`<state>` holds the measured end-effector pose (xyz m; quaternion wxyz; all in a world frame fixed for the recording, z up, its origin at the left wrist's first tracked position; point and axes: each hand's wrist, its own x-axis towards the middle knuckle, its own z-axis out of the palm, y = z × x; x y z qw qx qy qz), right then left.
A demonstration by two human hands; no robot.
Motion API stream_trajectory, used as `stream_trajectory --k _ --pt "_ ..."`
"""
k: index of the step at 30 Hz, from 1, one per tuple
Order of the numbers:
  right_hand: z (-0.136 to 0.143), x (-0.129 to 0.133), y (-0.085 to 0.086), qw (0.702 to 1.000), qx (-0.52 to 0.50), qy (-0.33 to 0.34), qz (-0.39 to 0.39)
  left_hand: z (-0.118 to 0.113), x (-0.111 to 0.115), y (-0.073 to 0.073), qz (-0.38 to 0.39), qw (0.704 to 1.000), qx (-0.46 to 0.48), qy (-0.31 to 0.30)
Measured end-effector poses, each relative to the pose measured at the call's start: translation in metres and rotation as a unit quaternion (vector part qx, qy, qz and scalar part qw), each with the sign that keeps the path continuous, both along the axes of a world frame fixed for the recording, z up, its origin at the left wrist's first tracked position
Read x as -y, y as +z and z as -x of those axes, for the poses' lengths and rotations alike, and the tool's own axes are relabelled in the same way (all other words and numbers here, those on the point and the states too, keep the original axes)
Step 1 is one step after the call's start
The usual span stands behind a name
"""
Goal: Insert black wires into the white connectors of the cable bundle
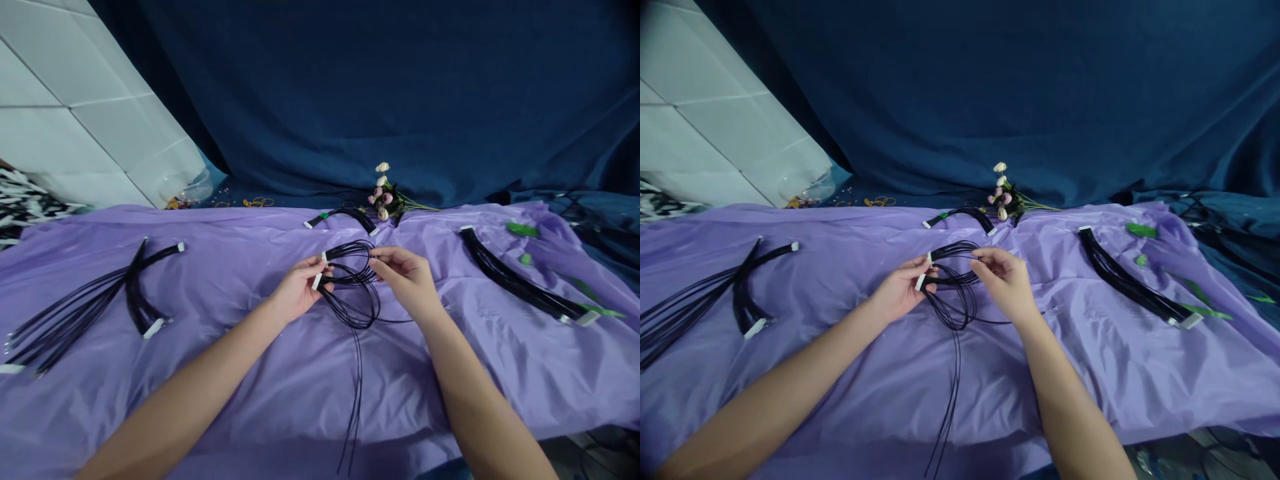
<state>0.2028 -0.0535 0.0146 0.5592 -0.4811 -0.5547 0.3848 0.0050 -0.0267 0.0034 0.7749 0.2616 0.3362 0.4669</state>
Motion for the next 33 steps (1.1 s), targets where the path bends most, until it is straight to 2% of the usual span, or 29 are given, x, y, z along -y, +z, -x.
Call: stream_trajectory --k 3,6,9,11,13,15,19,22,25,27,29,31,33 --pt "-0.001 0.001 0.0 0.999 -0.012 -0.009 -0.034 0.001 -0.002 0.002 0.022 0.999 0.03 0.02" --pt "0.002 0.007 0.002 0.986 0.028 -0.065 -0.154 0.002 -0.002 0.006 0.044 0.997 0.055 0.039" --pt "0.006 0.016 0.004 0.923 0.145 -0.154 -0.323 0.003 -0.002 0.01 0.058 0.995 0.072 0.047" --pt "0.011 0.022 0.005 0.902 0.206 -0.125 -0.357 0.003 -0.001 0.012 0.069 0.993 0.075 0.052" --pt "0.018 0.026 0.004 0.919 0.234 -0.044 -0.313 0.004 -0.001 0.012 0.075 0.993 0.075 0.055" --pt "0.024 0.027 0.002 0.94 0.242 0.029 -0.237 0.004 0.0 0.011 0.063 0.994 0.078 0.05" --pt "0.037 0.027 -0.006 0.962 0.221 0.111 -0.114 0.004 0.002 0.01 0.025 0.994 0.093 0.042" --pt "0.044 0.028 -0.009 0.977 0.134 0.161 -0.028 0.005 0.004 0.01 0.001 0.995 0.096 0.031" --pt "0.049 0.031 -0.009 0.976 0.024 0.213 0.047 0.006 0.005 0.011 -0.023 0.994 0.109 0.014" --pt "0.052 0.033 -0.009 0.973 -0.004 0.222 0.061 0.006 0.007 0.012 -0.029 0.992 0.124 0.008" --pt "0.053 0.034 -0.009 0.976 0.01 0.214 0.045 0.005 0.007 0.013 -0.03 0.99 0.137 0.003" --pt "0.053 0.035 -0.01 0.98 0.068 0.185 0.002 0.004 0.008 0.014 -0.028 0.989 0.143 0.003" --pt "0.053 0.036 -0.011 0.977 0.148 0.135 -0.074 0.004 0.008 0.014 -0.026 0.99 0.14 0.007"
